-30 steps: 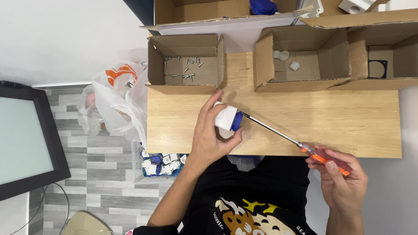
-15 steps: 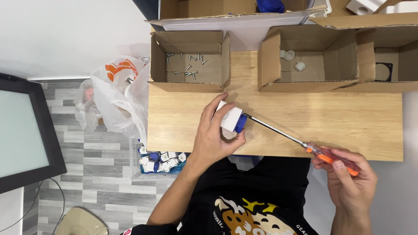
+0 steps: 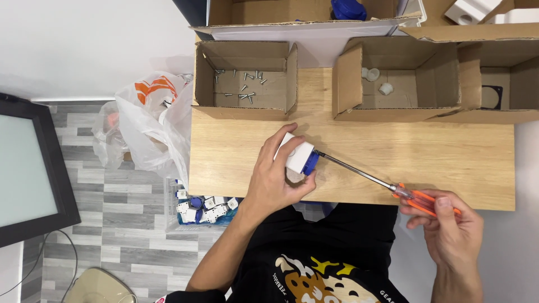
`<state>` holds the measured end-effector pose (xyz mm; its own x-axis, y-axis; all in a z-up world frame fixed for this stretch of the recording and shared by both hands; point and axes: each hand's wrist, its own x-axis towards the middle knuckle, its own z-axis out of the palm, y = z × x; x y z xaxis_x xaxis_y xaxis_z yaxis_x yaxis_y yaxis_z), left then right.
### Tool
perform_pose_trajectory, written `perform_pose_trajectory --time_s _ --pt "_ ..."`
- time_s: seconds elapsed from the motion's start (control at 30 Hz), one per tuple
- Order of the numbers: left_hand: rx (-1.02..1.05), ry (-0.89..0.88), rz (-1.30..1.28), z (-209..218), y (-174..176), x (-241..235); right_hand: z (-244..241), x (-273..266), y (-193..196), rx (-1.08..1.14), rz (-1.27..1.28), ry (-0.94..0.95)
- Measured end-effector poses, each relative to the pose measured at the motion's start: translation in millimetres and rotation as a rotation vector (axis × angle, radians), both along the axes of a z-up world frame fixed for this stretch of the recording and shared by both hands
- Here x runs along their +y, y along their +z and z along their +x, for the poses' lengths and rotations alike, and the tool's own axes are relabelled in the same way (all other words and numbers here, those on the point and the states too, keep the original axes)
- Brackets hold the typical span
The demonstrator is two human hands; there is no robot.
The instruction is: Assembling a blue electrical socket into a white plastic housing using a screwdriver.
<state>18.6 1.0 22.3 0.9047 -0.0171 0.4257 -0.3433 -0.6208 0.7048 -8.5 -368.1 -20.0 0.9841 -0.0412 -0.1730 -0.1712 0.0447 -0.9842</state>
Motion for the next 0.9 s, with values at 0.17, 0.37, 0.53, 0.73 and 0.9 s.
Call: perform_pose_trajectory --time_s 0.17,0.37,0.53,0.73,0.9 --pt "-0.008 -0.013 0.012 0 0 0 3 -7 3 0.114 -0.032 0.023" --pt "-0.008 -0.093 0.075 -1 -13 3 14 -28 9 0.329 -0.104 0.075" --pt "-0.039 -0.114 0.062 -1 -10 3 11 -38 18 0.332 -0.178 0.270" --pt "-0.101 -0.119 0.086 -4 -11 3 0 -14 45 0.071 -0.336 0.207" --pt "-0.080 -0.121 0.053 -1 -6 4 -3 -10 36 0.026 -0.268 0.240"
